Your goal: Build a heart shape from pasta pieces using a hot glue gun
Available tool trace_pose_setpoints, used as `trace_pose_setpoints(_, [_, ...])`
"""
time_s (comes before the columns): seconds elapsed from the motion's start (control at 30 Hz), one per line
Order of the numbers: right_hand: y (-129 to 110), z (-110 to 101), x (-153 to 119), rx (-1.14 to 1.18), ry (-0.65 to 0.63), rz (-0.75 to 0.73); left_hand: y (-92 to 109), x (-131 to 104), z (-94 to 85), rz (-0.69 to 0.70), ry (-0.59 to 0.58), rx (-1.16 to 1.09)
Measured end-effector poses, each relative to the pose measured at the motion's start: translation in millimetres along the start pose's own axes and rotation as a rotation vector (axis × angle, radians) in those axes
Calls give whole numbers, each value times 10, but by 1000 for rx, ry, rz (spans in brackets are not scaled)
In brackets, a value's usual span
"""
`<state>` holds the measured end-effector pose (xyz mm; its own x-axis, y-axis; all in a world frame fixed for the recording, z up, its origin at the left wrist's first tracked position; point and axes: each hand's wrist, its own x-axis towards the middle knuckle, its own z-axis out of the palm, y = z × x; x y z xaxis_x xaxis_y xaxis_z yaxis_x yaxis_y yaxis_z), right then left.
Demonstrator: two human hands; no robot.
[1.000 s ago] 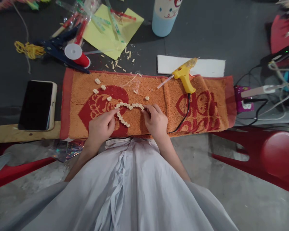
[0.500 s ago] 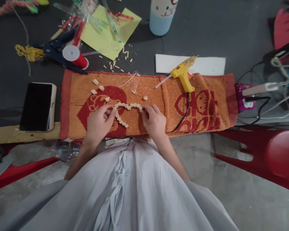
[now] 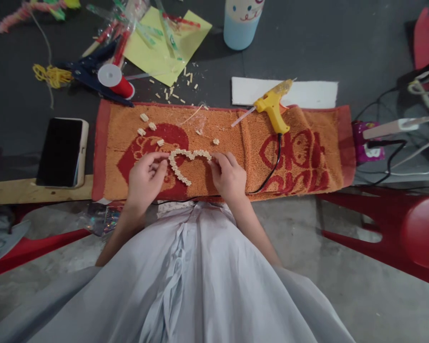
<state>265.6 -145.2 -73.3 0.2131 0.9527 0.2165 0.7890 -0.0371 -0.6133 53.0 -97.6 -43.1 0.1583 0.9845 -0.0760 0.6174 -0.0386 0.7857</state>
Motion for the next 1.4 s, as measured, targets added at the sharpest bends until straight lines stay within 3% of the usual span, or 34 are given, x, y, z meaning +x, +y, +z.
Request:
trace_pose_setpoints(0.37, [21,6,-11,33,36,-49,0,-78,56,10,69,-254])
trace_pose_setpoints(0.93, [7,36,141,79,72,-147,-55,-32,13,9,113,-368])
trace_pose_setpoints(1.27, [18,72,158,43,28,-131,-84,-40,0,5,103,-330])
trace_pose_setpoints(1.4, [8,72,168,-4,-3,-126,-116,-35,-19,42,99,-174])
